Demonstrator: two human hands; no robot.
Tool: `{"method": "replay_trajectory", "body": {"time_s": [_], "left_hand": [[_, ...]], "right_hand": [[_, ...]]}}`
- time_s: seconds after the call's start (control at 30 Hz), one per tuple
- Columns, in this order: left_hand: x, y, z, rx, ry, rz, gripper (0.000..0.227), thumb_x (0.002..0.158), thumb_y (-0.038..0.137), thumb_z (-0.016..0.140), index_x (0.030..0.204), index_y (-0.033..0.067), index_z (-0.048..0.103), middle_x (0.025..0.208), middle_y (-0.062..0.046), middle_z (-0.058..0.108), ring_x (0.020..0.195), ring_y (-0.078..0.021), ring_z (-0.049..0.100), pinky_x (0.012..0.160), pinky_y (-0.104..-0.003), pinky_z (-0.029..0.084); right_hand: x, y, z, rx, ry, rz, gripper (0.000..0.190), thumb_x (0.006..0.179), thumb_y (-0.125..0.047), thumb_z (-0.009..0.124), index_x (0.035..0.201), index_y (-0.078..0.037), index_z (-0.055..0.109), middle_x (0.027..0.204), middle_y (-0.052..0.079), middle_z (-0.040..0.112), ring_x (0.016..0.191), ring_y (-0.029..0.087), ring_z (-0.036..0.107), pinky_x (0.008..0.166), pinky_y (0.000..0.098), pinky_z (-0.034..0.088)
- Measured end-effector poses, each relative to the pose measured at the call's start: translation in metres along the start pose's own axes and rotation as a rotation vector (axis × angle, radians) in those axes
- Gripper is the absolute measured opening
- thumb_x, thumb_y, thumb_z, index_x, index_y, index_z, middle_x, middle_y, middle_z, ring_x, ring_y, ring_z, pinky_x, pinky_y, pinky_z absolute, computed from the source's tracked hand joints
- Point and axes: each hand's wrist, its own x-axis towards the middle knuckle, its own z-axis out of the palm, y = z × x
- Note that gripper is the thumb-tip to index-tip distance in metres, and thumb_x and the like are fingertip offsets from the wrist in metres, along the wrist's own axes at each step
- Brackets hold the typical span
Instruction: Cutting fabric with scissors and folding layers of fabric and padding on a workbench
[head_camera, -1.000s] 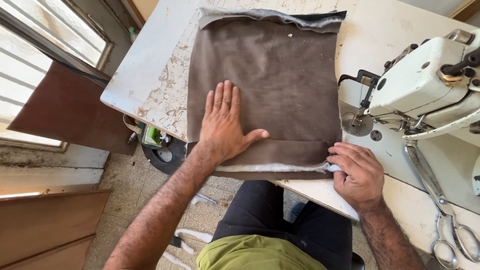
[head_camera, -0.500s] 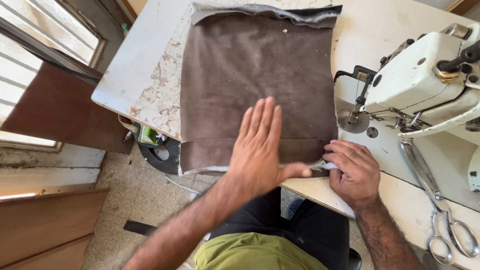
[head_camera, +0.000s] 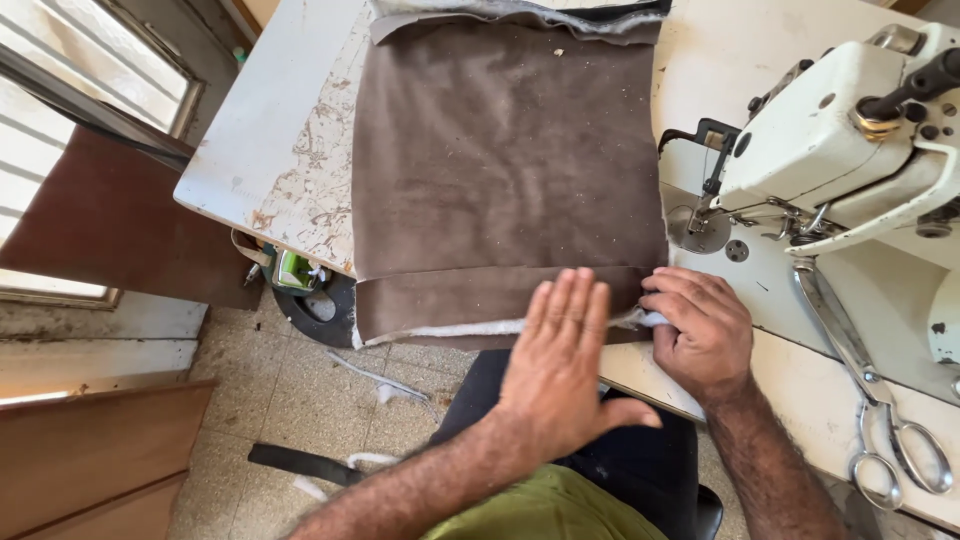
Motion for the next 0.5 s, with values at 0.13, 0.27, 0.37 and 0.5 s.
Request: {"method": "replay_trajectory", "body": {"time_s": [0.13, 0.27, 0.37, 0.5], "left_hand": [[-0.001, 0.012, -0.022, -0.434, 0.098, 0.162, 0.119, 0.079, 0.079, 0.033, 0.154, -0.0135, 0.031, 0.161, -0.033, 0.035, 0.155, -0.044, 0.028, 0.131, -0.056, 0.014], [0.01, -0.021, -0.022, -0.438, 0.126, 0.182, 0.115, 0.069, 0.064, 0.08, 0.149, -0.0091, 0.04, 0.15, -0.03, 0.048, 0.144, -0.0482, 0.041, 0.126, -0.061, 0.025], [0.013, -0.044, -0.007, -0.171, 0.135, 0.162, 0.092, 0.084, 0.042, 0.077, 0.155, -0.0021, 0.039, 0.158, -0.023, 0.046, 0.148, -0.0386, 0.042, 0.126, -0.052, 0.026], [0.017, -0.059, 0.017, -0.191, 0.214, 0.197, 0.078, 0.086, 0.035, 0.073, 0.151, 0.0022, 0.045, 0.142, -0.017, 0.061, 0.132, -0.0327, 0.059, 0.116, -0.048, 0.042]], "right_hand": [[0.005, -0.006, -0.002, 0.009, 0.019, 0.013, 0.018, 0.089, 0.008, 0.059, 0.09, -0.003, 0.073, 0.104, 0.011, 0.076, 0.105, 0.033, 0.073, 0.094, 0.0434, 0.055], [0.006, -0.004, -0.009, 0.043, -0.027, 0.009, 0.031, 0.078, 0.013, 0.053, 0.097, -0.002, 0.074, 0.108, 0.012, 0.075, 0.108, 0.034, 0.071, 0.098, 0.0457, 0.054], [0.005, -0.006, -0.013, 0.114, 0.012, -0.014, 0.025, 0.082, 0.013, 0.059, 0.098, 0.001, 0.075, 0.106, 0.015, 0.075, 0.106, 0.035, 0.071, 0.095, 0.0467, 0.055], [0.001, 0.003, -0.009, 0.194, 0.147, -0.004, 0.023, 0.08, 0.015, 0.068, 0.095, -0.001, 0.076, 0.098, 0.014, 0.077, 0.096, 0.036, 0.073, 0.089, 0.0482, 0.058]]}}
